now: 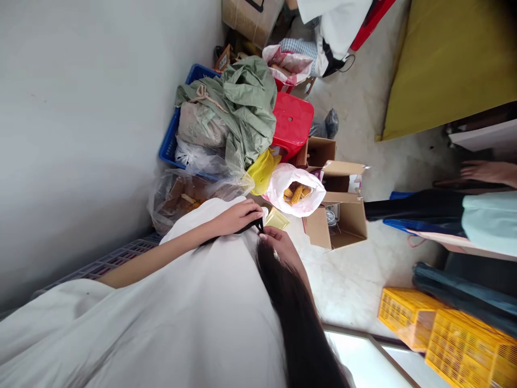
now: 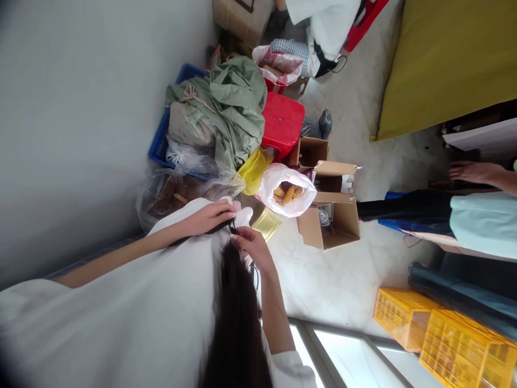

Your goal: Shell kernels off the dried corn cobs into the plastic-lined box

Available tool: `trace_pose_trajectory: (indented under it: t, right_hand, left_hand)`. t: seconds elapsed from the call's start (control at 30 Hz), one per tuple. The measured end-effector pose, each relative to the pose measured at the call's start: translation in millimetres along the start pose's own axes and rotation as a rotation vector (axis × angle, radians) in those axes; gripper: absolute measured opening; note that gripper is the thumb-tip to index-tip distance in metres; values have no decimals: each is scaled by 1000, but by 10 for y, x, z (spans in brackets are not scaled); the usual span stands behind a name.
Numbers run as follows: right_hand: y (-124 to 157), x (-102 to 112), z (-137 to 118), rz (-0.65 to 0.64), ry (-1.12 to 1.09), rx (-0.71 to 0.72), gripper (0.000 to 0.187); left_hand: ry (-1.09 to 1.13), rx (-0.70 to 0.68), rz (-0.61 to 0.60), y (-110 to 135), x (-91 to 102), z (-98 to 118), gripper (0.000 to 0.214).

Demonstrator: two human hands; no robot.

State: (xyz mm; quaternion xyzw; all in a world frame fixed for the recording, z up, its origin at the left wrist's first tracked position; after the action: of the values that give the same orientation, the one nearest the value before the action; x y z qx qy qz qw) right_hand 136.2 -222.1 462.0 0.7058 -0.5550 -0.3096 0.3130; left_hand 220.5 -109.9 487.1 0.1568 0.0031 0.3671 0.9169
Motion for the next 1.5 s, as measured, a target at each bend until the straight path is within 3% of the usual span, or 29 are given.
trace_pose_trajectory:
  t: [0.17, 0.33, 0.6, 0.8, 1.1, 1.27, 1.37, 1.5]
  right_hand:
    - [-72, -46, 15, -99, 54, 54, 27]
    - [-114, 40, -64, -8, 241, 185, 29]
    - [-182, 86, -60, 52, 206, 183, 37]
    - [-365, 68, -273, 20, 204, 252, 38]
    - [-520, -16, -501, -56, 225, 253, 40]
    - [-525, -6, -459, -67, 195, 225, 40]
    - [-501, 49, -458, -49, 198, 221, 38]
    - [-473, 109, -476, -30, 197, 237, 34]
  left_hand:
    - [15, 24, 19, -21, 18, 22, 30]
    - [7, 53, 28, -47, 24, 57, 31]
    - [20, 59, 36, -76, 29, 39, 32]
    - [36, 55, 51, -84, 25, 61, 30]
    - [3, 190, 212, -43, 180, -92, 43]
    - [118, 316, 184, -5, 150, -186, 38]
    - [162, 259, 101, -6, 109, -117, 32]
    - [-27, 93, 44, -37, 79, -13, 34]
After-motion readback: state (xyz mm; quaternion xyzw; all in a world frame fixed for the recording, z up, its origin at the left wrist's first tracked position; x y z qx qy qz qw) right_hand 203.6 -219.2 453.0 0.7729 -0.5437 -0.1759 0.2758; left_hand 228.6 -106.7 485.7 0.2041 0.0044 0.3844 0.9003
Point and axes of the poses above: each hand's wrist, its own y-axis away from the middle knuckle, its own x-axis out of the back of the hand, z = x × y, the point moved 7 cm from there along -y, towards the middle knuckle, and after that the axes turned 6 degrees about y, right-handed, at the moved point
